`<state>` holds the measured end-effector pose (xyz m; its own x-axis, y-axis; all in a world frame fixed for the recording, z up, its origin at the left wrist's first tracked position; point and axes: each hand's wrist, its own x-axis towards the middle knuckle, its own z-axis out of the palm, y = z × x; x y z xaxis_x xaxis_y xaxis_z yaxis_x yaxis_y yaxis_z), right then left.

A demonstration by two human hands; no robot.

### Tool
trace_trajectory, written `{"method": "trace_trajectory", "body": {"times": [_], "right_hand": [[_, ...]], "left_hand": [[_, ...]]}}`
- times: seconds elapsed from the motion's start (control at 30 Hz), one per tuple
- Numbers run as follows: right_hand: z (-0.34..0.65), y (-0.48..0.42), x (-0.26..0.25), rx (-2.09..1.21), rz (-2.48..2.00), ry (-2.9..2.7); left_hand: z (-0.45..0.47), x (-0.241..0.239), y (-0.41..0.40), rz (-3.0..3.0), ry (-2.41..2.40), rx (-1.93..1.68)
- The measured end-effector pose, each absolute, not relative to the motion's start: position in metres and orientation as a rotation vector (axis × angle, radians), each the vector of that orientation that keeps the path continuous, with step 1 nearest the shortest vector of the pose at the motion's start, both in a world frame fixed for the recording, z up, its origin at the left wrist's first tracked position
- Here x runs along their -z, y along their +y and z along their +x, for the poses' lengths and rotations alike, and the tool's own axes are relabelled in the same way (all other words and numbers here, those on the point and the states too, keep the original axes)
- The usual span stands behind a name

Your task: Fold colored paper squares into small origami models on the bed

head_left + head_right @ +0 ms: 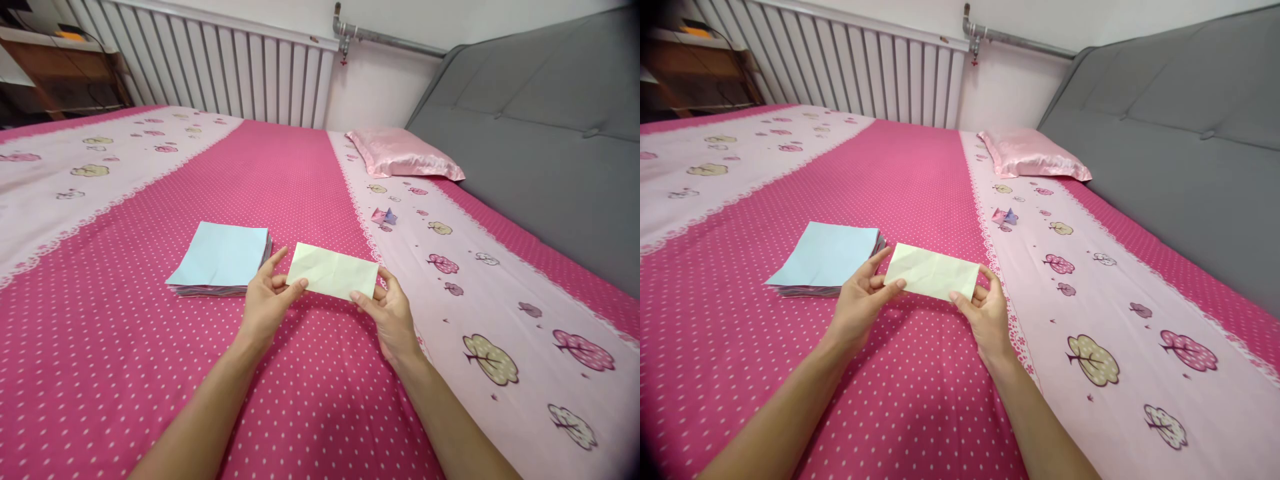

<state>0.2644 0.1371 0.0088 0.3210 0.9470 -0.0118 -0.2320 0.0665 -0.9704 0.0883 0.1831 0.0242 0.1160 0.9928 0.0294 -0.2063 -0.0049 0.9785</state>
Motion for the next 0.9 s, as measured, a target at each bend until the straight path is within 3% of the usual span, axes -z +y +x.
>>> {"method": "trace_trajectory", "body": {"times": [0.47,0.9], "right_hand": [[0.250,0.132,-0.005,-1.280,-1.221,-0.723],[0.250,0.130,-0.003,-1.311,-1.282,-1.097]], "left_hand": [[0.104,-0.018,0.170,0.920,0.766,-0.985],[0.098,-0.019,0.178,0.720,0.899,-1.108]]}}
